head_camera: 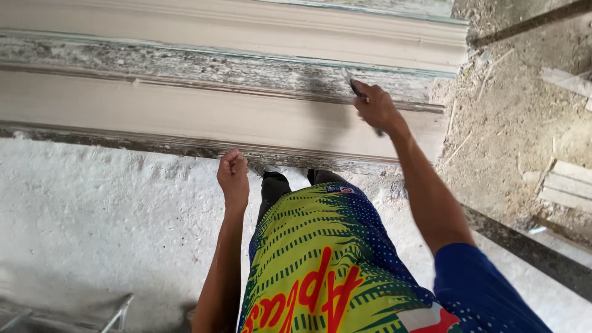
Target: The person applies plaster to long decorative molding strips laid on a workbench, spreading and smoothing the paste along the grooves with a small trowel. They work along the length of each strip, pressing the plaster into the profile and moving to new sections.
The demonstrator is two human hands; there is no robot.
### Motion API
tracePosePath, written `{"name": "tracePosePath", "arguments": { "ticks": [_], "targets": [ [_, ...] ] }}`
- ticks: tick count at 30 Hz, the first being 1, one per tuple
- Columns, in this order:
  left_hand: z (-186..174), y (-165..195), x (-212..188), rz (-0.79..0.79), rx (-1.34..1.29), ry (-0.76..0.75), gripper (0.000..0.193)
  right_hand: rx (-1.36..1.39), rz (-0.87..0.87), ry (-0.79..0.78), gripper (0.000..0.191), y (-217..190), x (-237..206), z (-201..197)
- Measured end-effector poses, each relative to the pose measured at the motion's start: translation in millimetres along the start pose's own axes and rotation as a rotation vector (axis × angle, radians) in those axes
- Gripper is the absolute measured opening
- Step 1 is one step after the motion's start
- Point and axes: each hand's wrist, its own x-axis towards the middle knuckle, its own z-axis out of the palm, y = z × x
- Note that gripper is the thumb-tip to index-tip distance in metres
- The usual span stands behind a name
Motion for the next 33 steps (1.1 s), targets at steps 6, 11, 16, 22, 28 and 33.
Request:
{"name": "tracePosePath", "arguments": {
  "ticks": [6, 11, 16, 22, 28, 33],
  "targets": [
    [-19, -7, 4, 0.050, -0.043, 0.056, 0.020, -0.678, 0.123, -0.250, 0.053, 60, 17, -51],
    [-37, -24, -11, -0.042, -0.067, 0.136, 0.021, -0.841, 0.105, -0.245, 0.052, 84, 5, -90],
    [-46, -32, -15, -0.054, -0.061, 0.203, 0.022, -0.860, -0.056, -0.356, 0.052, 42, 40, -70],
    [-60, -14, -12, -0.031, -0.125, 0.280, 0.024, -0.878, -0.325, -0.478, 0.051, -68, 121, 34],
    [-119, 14, 23, -0.051, -0.154, 0.313, 0.025, -0.881, -0.462, -0.501, 0.046, -208, 172, 145],
    [-206, 31, 87, -0.016, -0.242, 0.306, 0.022, -0.976, -0.449, -0.517, 0.041, -355, 197, 260]
  ]
}}
